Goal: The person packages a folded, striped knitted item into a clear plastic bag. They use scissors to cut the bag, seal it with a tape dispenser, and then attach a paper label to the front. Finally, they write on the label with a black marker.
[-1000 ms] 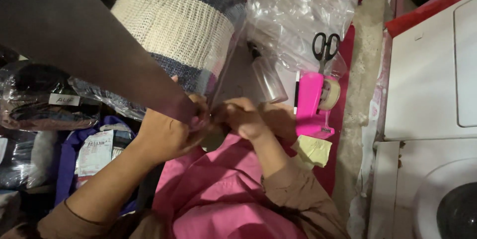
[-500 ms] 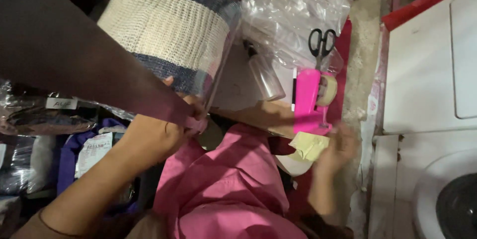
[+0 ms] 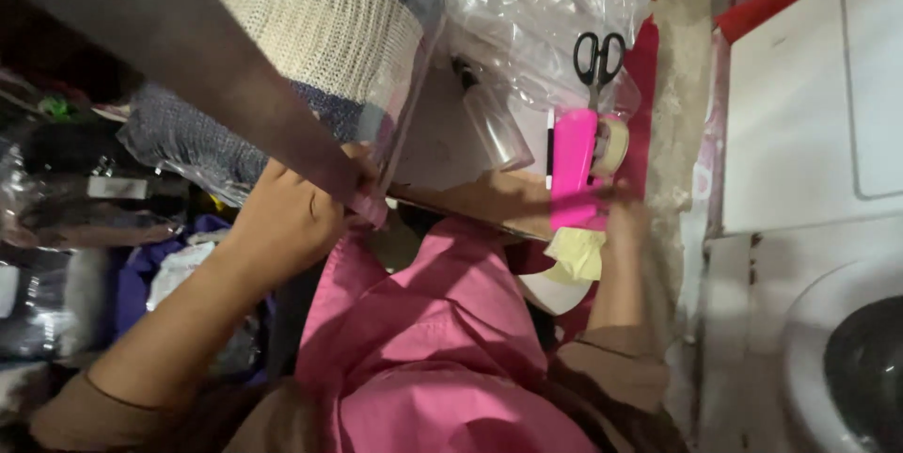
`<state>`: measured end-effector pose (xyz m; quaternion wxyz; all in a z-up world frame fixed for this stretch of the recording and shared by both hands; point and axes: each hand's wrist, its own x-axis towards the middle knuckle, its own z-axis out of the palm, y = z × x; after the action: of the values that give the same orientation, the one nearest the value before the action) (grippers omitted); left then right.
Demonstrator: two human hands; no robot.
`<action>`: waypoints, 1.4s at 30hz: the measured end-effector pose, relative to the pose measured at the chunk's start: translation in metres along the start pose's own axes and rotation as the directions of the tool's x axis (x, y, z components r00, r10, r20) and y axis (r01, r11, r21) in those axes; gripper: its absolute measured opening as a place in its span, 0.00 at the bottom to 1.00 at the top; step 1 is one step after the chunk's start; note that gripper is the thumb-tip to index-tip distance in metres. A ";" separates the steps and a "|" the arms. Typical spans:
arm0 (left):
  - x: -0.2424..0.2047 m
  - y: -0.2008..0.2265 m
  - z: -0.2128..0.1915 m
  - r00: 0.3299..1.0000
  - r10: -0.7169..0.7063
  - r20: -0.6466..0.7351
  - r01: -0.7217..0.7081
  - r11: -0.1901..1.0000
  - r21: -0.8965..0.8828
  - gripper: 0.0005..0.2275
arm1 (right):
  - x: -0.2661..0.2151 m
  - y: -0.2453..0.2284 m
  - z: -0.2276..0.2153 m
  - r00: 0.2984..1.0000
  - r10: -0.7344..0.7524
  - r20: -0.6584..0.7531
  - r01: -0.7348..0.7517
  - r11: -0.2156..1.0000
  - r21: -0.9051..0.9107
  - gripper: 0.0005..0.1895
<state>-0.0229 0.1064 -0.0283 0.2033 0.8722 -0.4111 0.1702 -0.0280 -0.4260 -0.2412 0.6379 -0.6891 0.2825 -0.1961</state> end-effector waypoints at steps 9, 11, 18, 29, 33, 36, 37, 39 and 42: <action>0.015 0.011 -0.013 0.999 -0.039 0.019 0.039 0.999 -0.011 0.10 | -0.091 -0.018 -0.002 0.959 -0.260 -0.112 0.283 0.898 0.336 0.21; 0.015 0.011 -0.012 0.999 -0.050 0.007 0.050 0.998 -0.047 0.10 | -0.096 0.003 -0.007 0.976 -0.171 -0.138 0.208 0.921 0.330 0.21; 0.013 0.010 -0.012 0.992 -0.110 0.058 0.114 0.991 -0.069 0.09 | -0.066 0.065 -0.030 0.887 -0.435 -0.155 0.408 0.895 -0.179 0.18; 0.010 0.006 -0.008 0.992 0.029 0.120 -0.035 0.998 0.045 0.12 | -0.175 -0.092 0.104 0.554 -0.767 0.324 0.823 0.449 -0.348 0.08; 0.011 0.010 -0.005 0.995 -0.046 0.093 0.053 0.996 -0.071 0.13 | -0.159 -0.058 0.185 0.602 -0.361 0.712 0.604 0.789 -0.110 0.10; 0.010 0.006 0.001 0.996 -0.067 0.059 0.072 0.993 -0.090 0.11 | -0.153 -0.031 0.229 0.487 -0.177 0.855 0.370 0.929 -0.019 0.10; 0.009 0.004 0.005 0.998 -0.047 0.029 0.049 0.997 -0.063 0.10 | -0.154 -0.018 0.240 0.455 -0.153 0.877 0.171 0.982 0.083 0.13; 0.007 0.006 -0.001 0.998 0.052 0.027 -0.057 0.978 0.202 0.12 | -0.144 -0.013 0.250 0.421 -0.226 0.878 0.374 0.926 0.059 0.11; 0.017 0.009 -0.011 0.979 0.173 0.107 -0.204 0.820 0.536 0.15 | -0.131 -0.025 0.264 0.375 -0.163 0.913 0.630 0.767 -0.122 0.13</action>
<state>-0.0207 0.0956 -0.0088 -0.0814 0.8531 -0.4354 0.2757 0.0419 -0.1384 -0.2335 0.4391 -0.8657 -0.2205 0.0957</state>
